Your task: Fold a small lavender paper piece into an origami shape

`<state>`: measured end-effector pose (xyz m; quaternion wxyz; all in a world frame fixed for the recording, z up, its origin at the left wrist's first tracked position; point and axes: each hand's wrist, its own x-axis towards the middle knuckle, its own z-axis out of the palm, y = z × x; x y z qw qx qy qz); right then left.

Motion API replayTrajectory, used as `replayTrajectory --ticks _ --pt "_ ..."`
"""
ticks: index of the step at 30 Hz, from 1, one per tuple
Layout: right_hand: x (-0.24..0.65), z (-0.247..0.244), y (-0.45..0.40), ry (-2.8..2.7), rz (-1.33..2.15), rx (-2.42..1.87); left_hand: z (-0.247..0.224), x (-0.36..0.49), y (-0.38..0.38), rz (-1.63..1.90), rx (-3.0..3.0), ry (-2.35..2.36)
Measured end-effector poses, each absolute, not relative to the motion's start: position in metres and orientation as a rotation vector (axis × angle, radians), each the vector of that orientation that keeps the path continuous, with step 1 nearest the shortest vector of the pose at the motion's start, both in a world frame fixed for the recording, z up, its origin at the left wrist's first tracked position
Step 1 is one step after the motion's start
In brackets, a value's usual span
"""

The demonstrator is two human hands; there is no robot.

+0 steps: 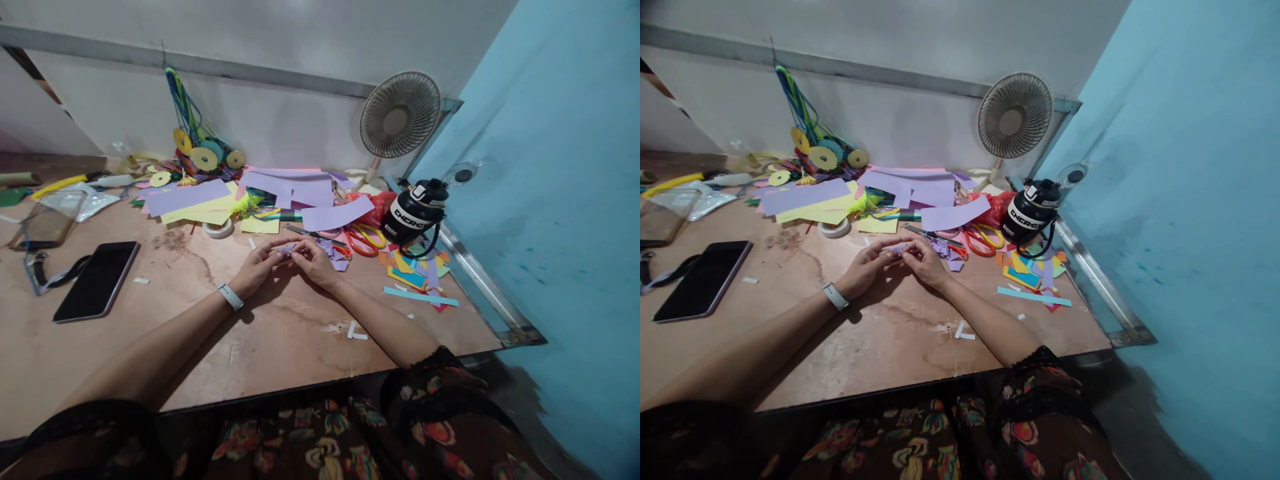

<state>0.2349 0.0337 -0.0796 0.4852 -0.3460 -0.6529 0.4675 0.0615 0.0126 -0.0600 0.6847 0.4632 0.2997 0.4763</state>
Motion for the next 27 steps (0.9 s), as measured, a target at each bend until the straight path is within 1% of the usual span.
replayTrajectory --ticks 8,13,20,24,27 --pt "0.236 -0.079 0.034 -1.655 1.064 -0.854 -0.061 0.06 0.014 1.068 1.116 0.706" --pt "0.236 -0.076 0.034 -1.705 0.985 -0.851 -0.06 0.058 0.015 1.063 1.289 0.771" --pt "0.236 -0.079 0.037 -1.373 1.206 -0.966 -0.06 0.057 0.015 1.009 1.355 0.815" --pt "0.238 -0.074 0.035 -1.472 1.29 -0.987 -0.06 0.056 0.012 0.959 1.393 0.795" --pt "0.241 -0.067 0.032 -1.696 1.29 -0.965 -0.061 0.056 0.011 0.921 1.43 0.772"
